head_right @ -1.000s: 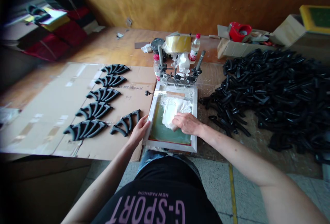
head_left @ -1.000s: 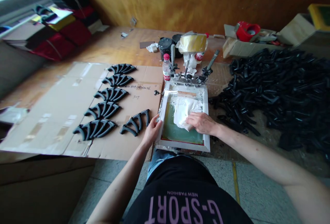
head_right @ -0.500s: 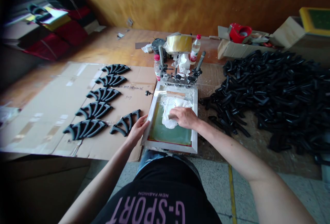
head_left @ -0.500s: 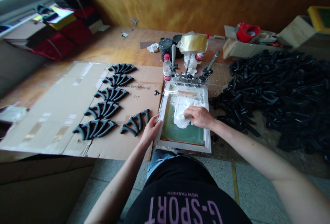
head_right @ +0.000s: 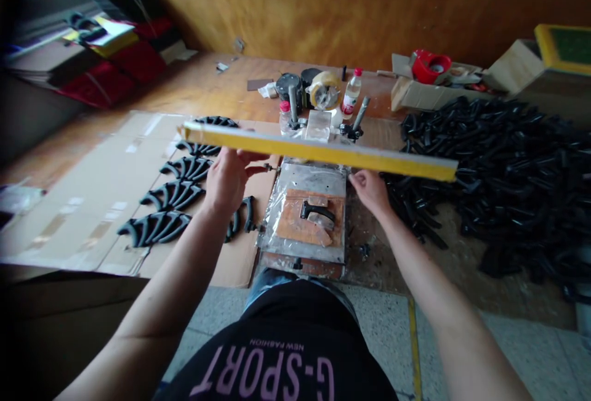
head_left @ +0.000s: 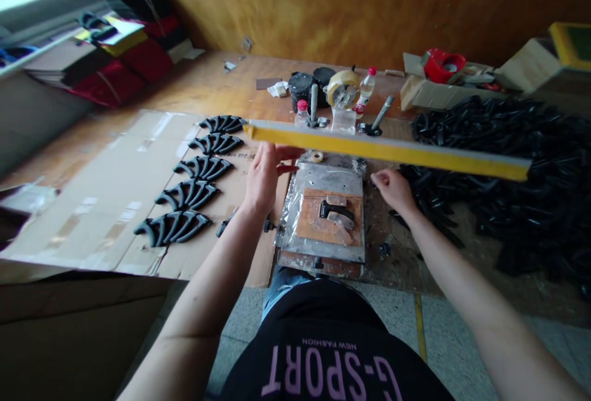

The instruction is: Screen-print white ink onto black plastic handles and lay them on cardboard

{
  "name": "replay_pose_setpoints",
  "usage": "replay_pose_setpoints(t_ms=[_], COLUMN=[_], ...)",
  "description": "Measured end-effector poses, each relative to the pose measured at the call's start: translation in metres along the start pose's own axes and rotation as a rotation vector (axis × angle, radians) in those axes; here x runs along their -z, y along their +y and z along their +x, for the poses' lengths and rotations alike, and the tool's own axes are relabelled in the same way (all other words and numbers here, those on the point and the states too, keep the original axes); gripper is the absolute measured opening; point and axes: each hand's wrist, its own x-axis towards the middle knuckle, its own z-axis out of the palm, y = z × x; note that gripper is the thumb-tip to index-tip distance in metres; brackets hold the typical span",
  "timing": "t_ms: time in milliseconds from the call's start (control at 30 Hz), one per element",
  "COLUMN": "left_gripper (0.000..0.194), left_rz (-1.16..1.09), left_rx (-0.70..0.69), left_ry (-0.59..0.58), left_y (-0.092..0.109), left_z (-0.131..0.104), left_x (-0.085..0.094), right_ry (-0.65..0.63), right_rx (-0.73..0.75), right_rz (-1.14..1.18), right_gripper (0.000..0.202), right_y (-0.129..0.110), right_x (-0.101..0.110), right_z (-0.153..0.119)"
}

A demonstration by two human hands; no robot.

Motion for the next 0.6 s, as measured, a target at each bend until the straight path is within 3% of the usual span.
replay_pose_setpoints(t_ms=[67, 133, 200, 300, 333, 400, 467, 533, 600], left_gripper=[0.052, 0.053, 0.055, 0.059, 0.057, 0.05, 0.045, 0.042, 0.038], left_rz=[-0.053, -0.088, -0.099, -0.106, -0.135, -0.185, -0.167, -0.056, 0.124], left_rx=[0.0, 0.038, 0.247, 0.741, 0.81, 0.841, 0.774, 0.685, 0.635], left_ry=[-0.001, 0.071, 0.074, -0.151, -0.163, -0.08, 0.052, 0.201, 0.382], left_y=[-0.002, -0.018, -0.045, -0.09, -0.101, -0.115, -0.122, -0.128, -0.137], left_z=[0.005, -0.01, -0.041, -0.101, -0.117, -0.138, -0.142, -0.138, -0.134], left_x=[-0.009, -0.016, -0.021, -0.024, -0.023, -0.013, 0.01, 0.05, 0.099], right_ry=[-0.114, -0.204, -0.247, -0.232, -0.238, -0.287, -0.285, -0.159, -0.061], right_rx=[0.101, 0.154, 0.093, 0.017, 0.076, 0.259, 0.314, 0.133, -0.105], right_rz=[-0.043, -0.132, -0.178, -0.093, -0.03, 0.116, 0.192, 0.089, -0.193], right_gripper=[0.028, 0.022, 0.015, 0.011, 0.011, 0.009, 0.016, 0.026, 0.036], right_y=[-0.014, -0.034, -0.059, -0.099, -0.11, -0.118, -0.098, -0.048, 0.017], right_x=[-0.03, -0.053, -0.067, -0.07, -0.069, -0.061, -0.046, -0.026, -0.01], right_z=[-0.027, -0.049, -0.063, -0.077, -0.079, -0.083, -0.084, -0.084, -0.084])
